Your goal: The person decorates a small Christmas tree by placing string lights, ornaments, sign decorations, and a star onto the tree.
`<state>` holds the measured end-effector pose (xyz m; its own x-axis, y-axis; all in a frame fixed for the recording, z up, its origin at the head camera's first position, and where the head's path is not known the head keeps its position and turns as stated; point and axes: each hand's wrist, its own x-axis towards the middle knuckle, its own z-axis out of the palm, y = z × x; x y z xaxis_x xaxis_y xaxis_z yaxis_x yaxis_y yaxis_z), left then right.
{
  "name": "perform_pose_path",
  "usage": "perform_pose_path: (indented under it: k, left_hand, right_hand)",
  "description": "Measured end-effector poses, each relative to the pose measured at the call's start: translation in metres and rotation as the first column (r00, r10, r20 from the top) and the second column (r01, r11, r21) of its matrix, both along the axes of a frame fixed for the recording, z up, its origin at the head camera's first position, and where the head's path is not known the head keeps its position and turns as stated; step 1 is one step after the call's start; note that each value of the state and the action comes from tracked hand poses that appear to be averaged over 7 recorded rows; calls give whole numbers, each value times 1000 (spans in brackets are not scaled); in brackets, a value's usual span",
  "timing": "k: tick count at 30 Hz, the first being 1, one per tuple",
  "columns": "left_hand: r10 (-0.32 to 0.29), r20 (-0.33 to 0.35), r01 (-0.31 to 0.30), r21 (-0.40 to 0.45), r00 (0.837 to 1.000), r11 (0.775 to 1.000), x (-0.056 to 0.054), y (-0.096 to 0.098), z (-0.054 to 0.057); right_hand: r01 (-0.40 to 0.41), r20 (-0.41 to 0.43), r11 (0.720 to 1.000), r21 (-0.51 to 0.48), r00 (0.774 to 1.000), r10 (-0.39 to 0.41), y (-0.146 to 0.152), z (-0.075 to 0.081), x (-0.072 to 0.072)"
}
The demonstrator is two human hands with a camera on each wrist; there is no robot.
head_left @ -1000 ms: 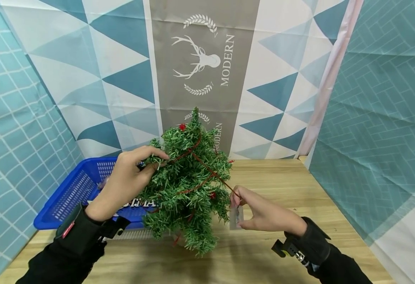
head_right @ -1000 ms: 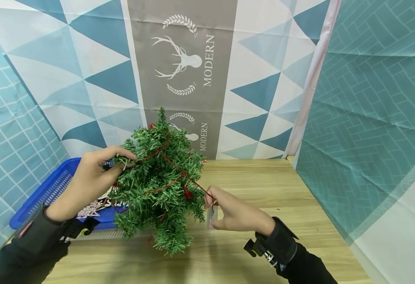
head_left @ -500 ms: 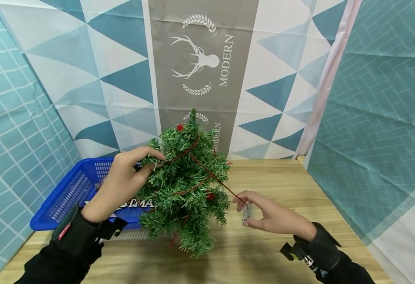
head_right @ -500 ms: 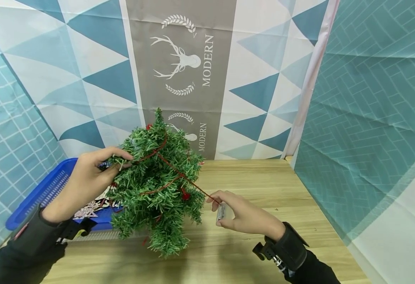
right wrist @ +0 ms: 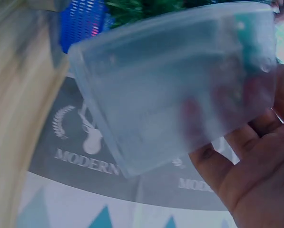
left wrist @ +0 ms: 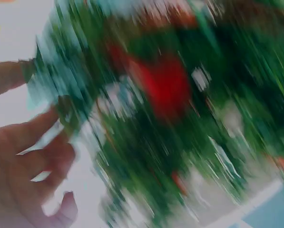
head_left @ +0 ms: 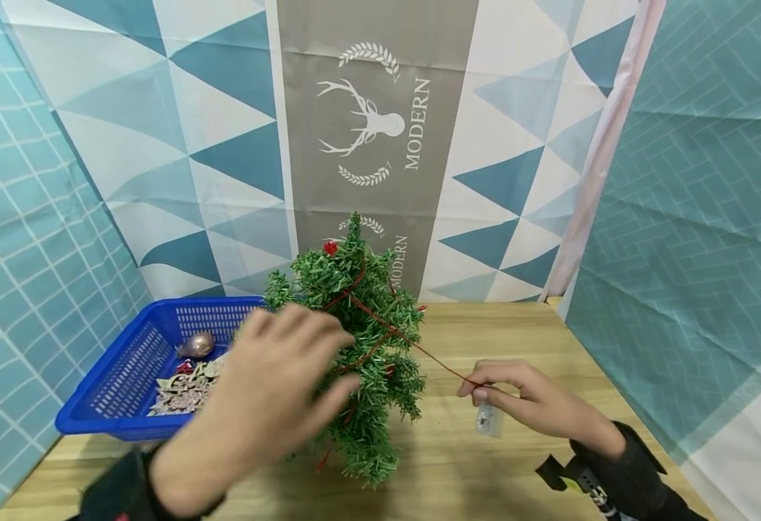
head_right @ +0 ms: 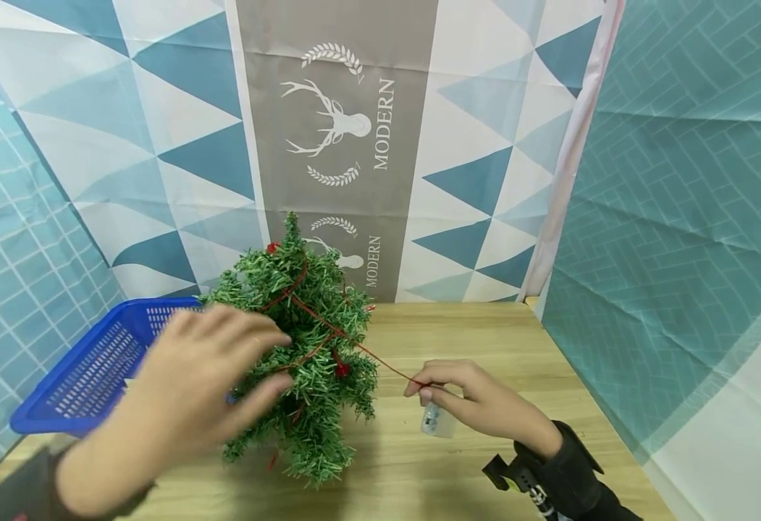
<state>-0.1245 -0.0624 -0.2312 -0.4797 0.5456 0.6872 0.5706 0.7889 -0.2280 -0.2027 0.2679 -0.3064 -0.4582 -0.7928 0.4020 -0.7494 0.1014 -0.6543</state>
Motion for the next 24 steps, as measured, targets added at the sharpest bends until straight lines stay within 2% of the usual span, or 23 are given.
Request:
perform_pose_path:
  k: [2, 4, 7, 10, 12, 15, 19, 21, 24]
  left_hand:
    - [62, -15, -63, -141, 998, 988, 6, 15, -10]
    - [81, -67, -94, -223, 994, 970, 6, 21, -19]
    - [67, -155, -100, -218, 986, 971, 2, 19, -30]
    - [29, -179, -60, -168, 983, 984, 0, 9, -37]
    - [-8, -167, -14, -130, 986, 991, -2, 1, -40]
    - [-68, -167, 59, -54, 984, 997, -8, -9, -44]
    - [-142, -150, 148, 31, 979, 989, -18, -23, -44]
    - [-172, -100, 178, 56, 980, 982, -22, -30, -42]
    - [-202, 29, 201, 56, 979, 978, -21, -41, -33]
  right_hand:
    - [6, -12, 999, -42, 1000, -7, 4, 6, 3]
    - [9, -58, 996, -88, 998, -14, 8, 12, 3]
    - [32, -73, 991, -131, 996, -42, 13, 19, 2]
    - [73, -54, 990, -120, 995, -80, 17, 22, -1]
    - [86, -40, 991, -103, 995, -90, 16, 21, -4]
    - [63, 8, 995, -78, 998, -63, 10, 14, -10]
    - [-30, 79, 999, -39, 996, 33, -7, 0, -15]
    - [-73, 99, 997, 6, 993, 72, -17, -7, -18]
    - [-109, 131, 991, 76, 986, 98, -32, -15, -22]
